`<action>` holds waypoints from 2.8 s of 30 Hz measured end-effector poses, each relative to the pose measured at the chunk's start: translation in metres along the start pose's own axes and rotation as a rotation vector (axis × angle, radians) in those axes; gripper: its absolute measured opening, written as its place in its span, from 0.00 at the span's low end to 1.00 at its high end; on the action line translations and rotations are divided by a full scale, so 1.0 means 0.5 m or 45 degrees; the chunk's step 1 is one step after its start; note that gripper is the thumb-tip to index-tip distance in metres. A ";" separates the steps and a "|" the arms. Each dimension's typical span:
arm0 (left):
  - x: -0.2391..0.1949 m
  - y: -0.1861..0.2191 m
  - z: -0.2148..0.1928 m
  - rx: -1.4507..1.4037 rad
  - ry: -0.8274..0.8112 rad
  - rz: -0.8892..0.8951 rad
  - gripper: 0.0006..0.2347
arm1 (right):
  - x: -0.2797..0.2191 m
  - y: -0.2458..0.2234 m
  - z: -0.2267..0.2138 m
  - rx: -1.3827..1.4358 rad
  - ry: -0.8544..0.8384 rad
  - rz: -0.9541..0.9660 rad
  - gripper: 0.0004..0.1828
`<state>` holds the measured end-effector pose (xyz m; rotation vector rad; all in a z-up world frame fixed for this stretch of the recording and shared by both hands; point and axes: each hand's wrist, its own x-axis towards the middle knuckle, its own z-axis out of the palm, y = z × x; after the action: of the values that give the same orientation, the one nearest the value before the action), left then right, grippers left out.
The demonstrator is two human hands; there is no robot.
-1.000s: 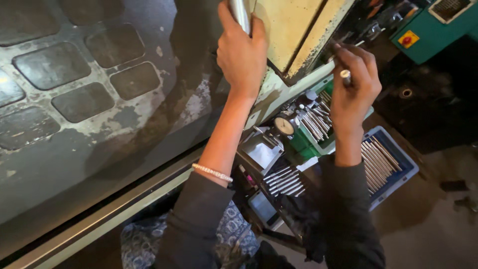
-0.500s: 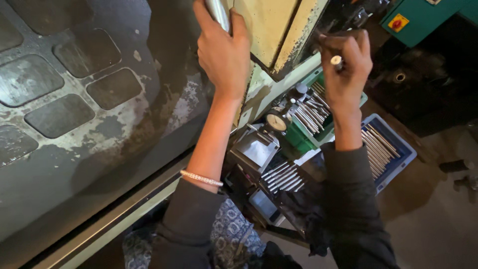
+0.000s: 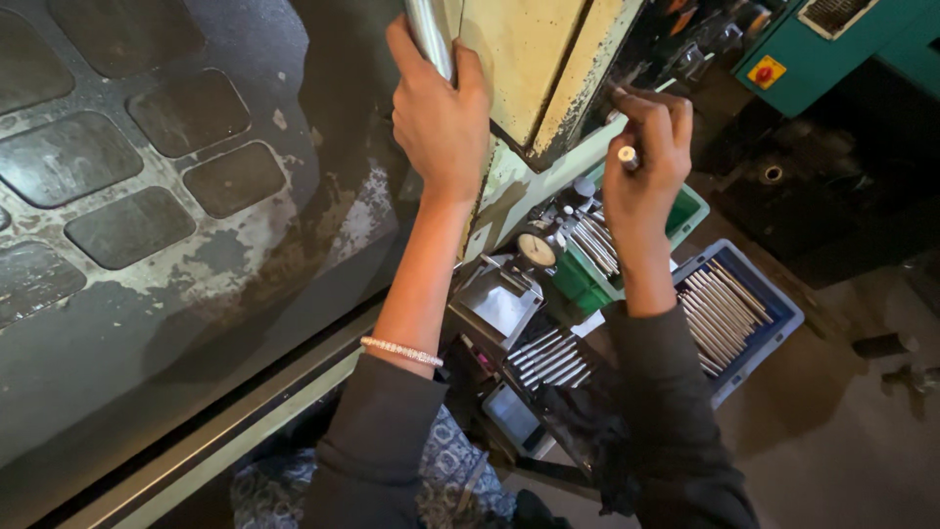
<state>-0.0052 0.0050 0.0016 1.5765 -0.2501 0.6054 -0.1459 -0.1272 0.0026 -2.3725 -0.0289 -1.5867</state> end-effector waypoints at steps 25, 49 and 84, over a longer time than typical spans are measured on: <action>-0.012 -0.040 0.007 0.050 -0.016 0.015 0.20 | -0.070 -0.153 -0.066 0.248 -0.621 0.540 0.12; -0.071 -0.107 -0.041 0.061 0.068 0.521 0.21 | -0.492 -0.039 0.116 0.788 -0.335 1.046 0.11; -0.066 -0.108 -0.048 0.122 0.021 0.558 0.20 | -0.578 0.012 0.167 0.345 -0.323 1.057 0.12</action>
<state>-0.0109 0.0280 -0.0617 1.6176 -0.5700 0.9800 -0.1834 -0.0716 -0.2909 -1.9526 0.5704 -0.8259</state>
